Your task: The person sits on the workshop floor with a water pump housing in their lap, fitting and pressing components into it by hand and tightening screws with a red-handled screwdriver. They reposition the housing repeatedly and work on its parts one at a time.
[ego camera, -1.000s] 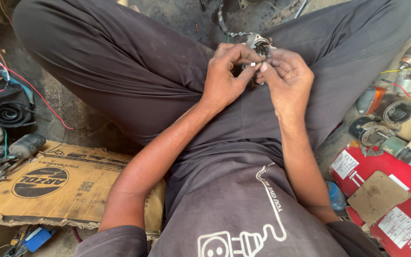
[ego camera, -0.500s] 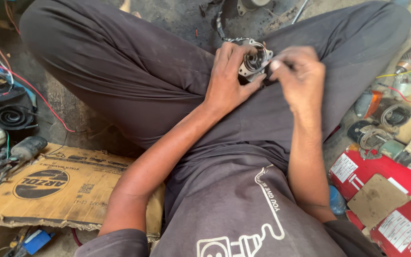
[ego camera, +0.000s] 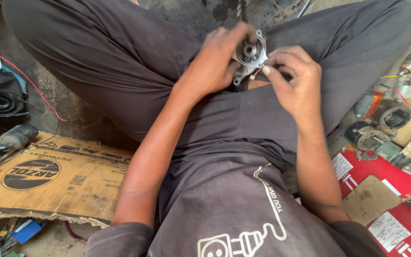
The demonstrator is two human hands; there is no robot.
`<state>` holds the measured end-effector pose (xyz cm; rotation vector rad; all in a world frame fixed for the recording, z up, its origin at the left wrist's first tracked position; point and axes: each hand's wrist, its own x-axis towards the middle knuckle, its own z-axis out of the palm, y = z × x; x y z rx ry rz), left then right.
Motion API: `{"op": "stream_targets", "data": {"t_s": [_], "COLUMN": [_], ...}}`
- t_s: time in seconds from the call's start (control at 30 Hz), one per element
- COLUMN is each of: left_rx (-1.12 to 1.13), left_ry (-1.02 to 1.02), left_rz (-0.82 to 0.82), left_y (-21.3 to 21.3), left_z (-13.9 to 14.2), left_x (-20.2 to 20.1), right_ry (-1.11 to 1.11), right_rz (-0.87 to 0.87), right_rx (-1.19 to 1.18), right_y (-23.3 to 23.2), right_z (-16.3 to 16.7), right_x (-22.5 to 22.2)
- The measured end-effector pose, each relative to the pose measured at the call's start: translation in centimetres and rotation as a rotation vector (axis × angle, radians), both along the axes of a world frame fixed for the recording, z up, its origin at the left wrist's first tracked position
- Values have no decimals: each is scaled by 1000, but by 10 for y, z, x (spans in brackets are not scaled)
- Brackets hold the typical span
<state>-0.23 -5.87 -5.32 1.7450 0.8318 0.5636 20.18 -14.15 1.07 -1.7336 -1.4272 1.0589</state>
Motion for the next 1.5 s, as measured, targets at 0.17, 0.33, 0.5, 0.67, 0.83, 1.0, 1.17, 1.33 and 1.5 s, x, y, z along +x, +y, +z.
{"op": "stream_targets", "data": {"t_s": [0.17, 0.33, 0.5, 0.67, 0.83, 1.0, 1.17, 1.33, 1.5], "left_rx": [103, 190, 178, 146, 149, 126, 114, 111, 124], "left_ry": [-63, -72, -69, -92, -96, -122, -115, -125, -120], "left_rz": [27, 52, 70, 66, 82, 79, 77, 74, 78], "left_y": [-8, -13, -19, -20, -21, -22, -23, -23, -25], "left_z": [5, 7, 5, 2, -3, -9, -10, -9, -5], "left_x": [5, 9, 11, 9, 10, 14, 15, 15, 16], "right_ry": [-279, -487, -561, -685, -668, -641, -642, -546, -455], "right_rz": [91, 241, 444, 627, 725, 763, 773, 722, 652], "right_rx": [111, 120, 97, 147, 156, 73, 44, 52, 79], "right_y": [5, 9, 20, 31, 43, 53, 57, 50, 42], "right_z": [5, 12, 19, 22, 26, 29, 29, 21, 12], "right_x": [-13, -6, 11, 17, 19, 22, 22, 22, 26]}}
